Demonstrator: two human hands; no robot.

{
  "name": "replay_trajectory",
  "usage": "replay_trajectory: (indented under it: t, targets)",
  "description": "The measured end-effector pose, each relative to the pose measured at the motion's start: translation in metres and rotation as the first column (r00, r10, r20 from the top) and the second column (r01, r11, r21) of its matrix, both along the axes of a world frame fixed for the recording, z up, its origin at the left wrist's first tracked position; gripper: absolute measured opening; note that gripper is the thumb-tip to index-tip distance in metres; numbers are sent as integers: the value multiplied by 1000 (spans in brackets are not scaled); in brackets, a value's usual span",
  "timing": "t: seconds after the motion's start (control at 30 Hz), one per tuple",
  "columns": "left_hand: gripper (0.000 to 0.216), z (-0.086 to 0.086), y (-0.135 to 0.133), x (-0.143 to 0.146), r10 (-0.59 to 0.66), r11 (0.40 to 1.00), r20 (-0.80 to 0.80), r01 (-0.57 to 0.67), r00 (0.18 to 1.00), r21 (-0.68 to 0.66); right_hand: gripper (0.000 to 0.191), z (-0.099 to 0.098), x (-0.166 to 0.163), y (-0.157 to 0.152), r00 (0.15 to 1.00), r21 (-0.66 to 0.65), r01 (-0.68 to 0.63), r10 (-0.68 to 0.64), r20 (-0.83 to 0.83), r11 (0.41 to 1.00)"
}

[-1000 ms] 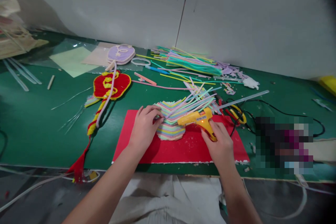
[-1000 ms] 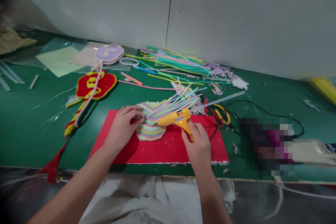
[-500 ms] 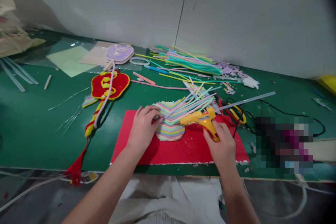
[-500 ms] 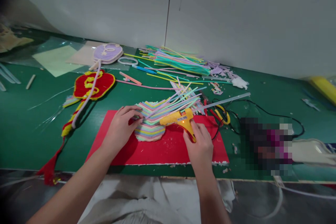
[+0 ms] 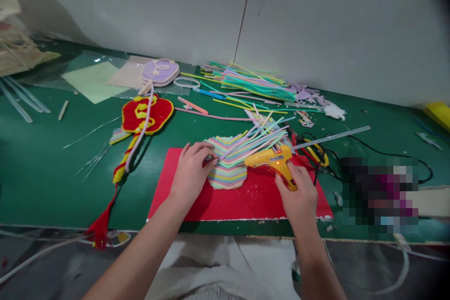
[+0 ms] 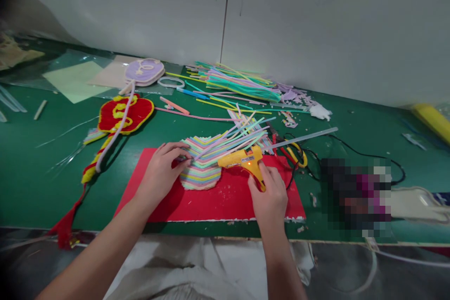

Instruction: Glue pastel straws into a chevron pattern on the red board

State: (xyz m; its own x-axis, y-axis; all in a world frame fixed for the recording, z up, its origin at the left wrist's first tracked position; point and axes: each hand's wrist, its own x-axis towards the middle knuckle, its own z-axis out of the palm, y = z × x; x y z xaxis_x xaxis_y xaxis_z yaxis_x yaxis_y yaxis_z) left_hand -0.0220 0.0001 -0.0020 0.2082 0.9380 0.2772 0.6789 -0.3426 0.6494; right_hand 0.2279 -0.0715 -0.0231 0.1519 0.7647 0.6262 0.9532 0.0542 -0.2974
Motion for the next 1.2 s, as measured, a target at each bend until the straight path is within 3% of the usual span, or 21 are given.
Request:
replay_trajectory:
  t: [1.2]
  targets:
    - [11,-4,2,-2,-13,1000,48,12,999,8,35,0,9,-7,990,-9,118,-118,-81,993]
